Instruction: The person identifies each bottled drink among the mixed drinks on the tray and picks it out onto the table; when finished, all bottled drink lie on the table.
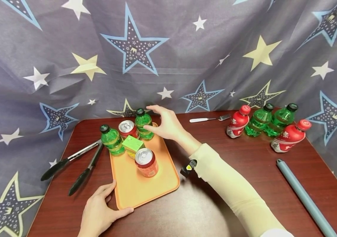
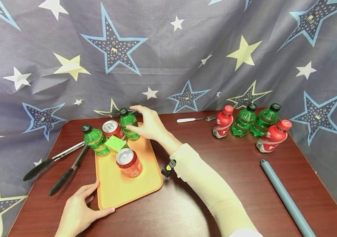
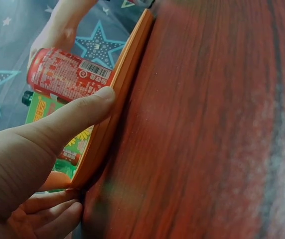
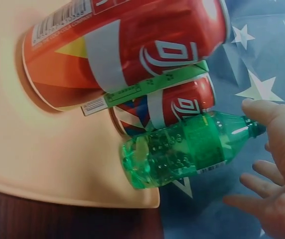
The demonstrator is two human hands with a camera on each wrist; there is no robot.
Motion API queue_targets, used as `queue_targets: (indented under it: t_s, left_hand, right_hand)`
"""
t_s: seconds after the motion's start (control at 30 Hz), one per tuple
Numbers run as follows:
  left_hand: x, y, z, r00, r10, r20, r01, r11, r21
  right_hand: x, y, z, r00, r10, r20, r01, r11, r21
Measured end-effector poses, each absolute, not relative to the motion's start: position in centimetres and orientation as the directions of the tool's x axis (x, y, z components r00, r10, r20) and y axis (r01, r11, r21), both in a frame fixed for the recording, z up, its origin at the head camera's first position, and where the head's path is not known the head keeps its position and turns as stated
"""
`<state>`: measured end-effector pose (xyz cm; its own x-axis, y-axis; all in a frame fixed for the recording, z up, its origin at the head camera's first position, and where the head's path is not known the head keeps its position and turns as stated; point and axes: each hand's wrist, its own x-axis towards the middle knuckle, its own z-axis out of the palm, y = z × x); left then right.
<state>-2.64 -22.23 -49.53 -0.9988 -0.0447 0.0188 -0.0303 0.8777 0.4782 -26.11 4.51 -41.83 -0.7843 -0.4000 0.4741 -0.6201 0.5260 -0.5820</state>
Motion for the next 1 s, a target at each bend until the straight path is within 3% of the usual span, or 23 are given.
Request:
queue_targets:
  t_s: [1.0]
  left_hand:
    - [-2.8,-22.1,-49.5,-0.998,-0.056,-0.016,-0.057,0.875,0.481]
  right_hand:
    - [-27.3,2.2,-44.1,-0.841,-0.419,0.344,-0.538,0.568,-0.623]
